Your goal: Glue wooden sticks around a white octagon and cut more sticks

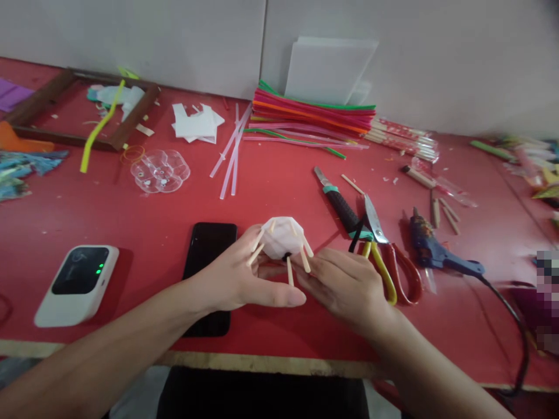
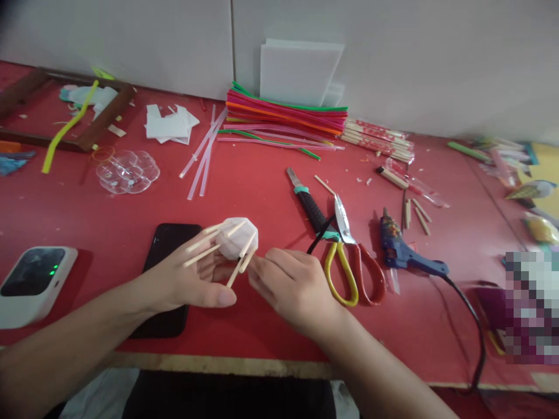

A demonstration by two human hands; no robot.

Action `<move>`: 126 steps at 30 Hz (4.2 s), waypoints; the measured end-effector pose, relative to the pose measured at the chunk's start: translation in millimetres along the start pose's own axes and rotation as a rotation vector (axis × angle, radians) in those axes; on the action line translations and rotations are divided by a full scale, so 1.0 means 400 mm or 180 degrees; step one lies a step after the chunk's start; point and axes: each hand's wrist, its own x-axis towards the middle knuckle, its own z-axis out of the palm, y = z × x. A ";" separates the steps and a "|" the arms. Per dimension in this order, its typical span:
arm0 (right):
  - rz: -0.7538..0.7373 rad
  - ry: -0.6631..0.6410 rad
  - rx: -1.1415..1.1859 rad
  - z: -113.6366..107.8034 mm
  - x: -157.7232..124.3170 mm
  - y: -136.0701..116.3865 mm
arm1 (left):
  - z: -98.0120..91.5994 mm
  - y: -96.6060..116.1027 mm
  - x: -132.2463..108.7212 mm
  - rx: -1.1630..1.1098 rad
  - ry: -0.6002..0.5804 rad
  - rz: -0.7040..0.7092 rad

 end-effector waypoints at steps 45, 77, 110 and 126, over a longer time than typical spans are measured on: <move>0.0134 0.0321 0.0290 -0.017 0.033 0.002 | 0.022 0.007 0.015 0.0065 0.1247 -0.0457; 0.1019 -0.0113 0.1136 -0.063 0.036 0.044 | -0.015 0.030 -0.005 0.0721 0.0435 -0.0512; 0.1006 -0.0144 0.2265 -0.054 0.032 0.042 | -0.003 0.047 -0.005 -0.0372 0.0548 -0.0979; 0.0880 -0.0025 0.1875 -0.047 0.034 0.040 | 0.023 0.044 -0.006 -0.0134 0.0614 -0.0650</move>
